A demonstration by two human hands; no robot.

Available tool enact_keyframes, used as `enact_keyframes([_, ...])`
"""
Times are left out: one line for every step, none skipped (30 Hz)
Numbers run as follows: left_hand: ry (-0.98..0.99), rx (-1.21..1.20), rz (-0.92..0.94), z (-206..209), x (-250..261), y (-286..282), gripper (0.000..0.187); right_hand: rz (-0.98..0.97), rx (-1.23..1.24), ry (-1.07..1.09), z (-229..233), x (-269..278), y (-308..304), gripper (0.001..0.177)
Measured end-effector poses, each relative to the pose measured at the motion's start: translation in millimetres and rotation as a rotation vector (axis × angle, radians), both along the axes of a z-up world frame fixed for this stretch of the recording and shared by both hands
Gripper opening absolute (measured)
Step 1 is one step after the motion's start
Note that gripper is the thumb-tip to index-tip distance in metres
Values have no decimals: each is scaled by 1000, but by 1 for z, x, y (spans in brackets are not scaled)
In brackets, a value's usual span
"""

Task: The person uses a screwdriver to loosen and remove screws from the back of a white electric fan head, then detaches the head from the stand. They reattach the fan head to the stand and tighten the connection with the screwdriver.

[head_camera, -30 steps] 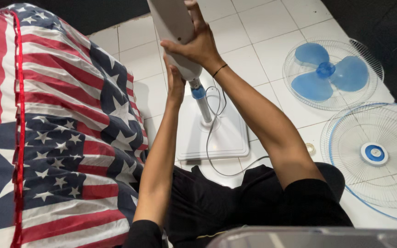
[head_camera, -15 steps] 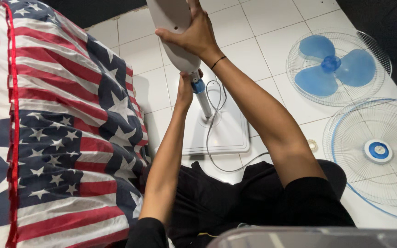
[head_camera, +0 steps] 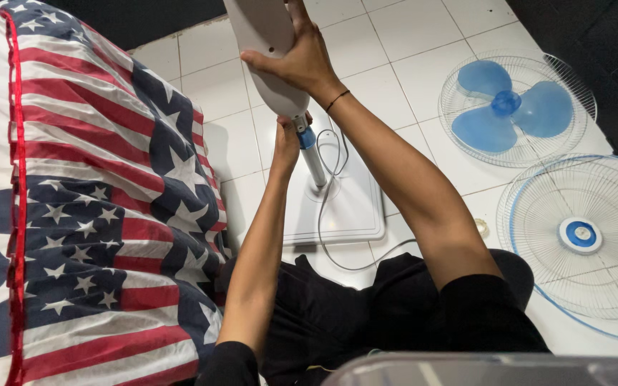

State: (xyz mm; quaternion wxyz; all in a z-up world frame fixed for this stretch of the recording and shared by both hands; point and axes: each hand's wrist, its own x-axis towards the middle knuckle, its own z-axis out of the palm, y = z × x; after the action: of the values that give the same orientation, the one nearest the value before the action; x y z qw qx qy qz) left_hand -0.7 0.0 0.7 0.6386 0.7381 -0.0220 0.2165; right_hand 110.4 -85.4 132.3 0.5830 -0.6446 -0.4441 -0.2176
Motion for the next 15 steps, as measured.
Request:
enact_keyframes([-9, 0, -2, 1, 0, 0, 100, 3, -7, 7, -1, 1, 0, 100])
enact_keyframes([-17, 1, -4, 1, -1, -1, 99, 16, -3, 1, -1, 1, 0, 100])
enact_keyframes([-25, 2, -7, 1, -1, -1, 99, 29, 1, -5, -2, 2, 0, 101])
enact_keyframes([-20, -4, -5, 1, -1, -2, 99, 42, 6, -12, -2, 3, 0, 101])
enact_keyframes([-16, -10, -3, 1, 0, -2, 99, 41, -2, -13, -3, 3, -1, 100])
enact_keyframes([-13, -17, -2, 2, 0, -3, 99, 39, -10, -16, -2, 5, -1, 99])
enact_keyframes([-22, -12, -2, 2, 0, -3, 98, 37, -18, -18, -1, 5, -1, 97])
enact_keyframes([-31, -6, -5, 2, 0, -3, 98, 35, -13, -20, -1, 6, -1, 98])
enact_keyframes([-40, 0, -7, 2, 0, -3, 97, 33, -8, -21, 0, 6, -1, 98])
enact_keyframes([-39, -4, -5, 2, 0, -3, 97, 33, -5, -22, 0, 6, -1, 98])
enact_keyframes([-38, -7, -3, 2, -1, -3, 96, 38, -11, -9, 0, 6, -1, 100])
enact_keyframes([-35, -8, -1, 2, -2, -3, 96, 42, -16, 5, 0, 5, 0, 101])
enact_keyframes([-28, -1, 4, 3, -3, -3, 96, 47, -20, 19, -1, 5, 0, 102])
enact_keyframes([-23, 4, 6, 3, -2, -3, 97, 35, -20, 5, -1, 6, 0, 100])
enact_keyframes([-18, 9, 8, 4, -1, -3, 97, 22, -19, -9, -1, 7, 0, 99])
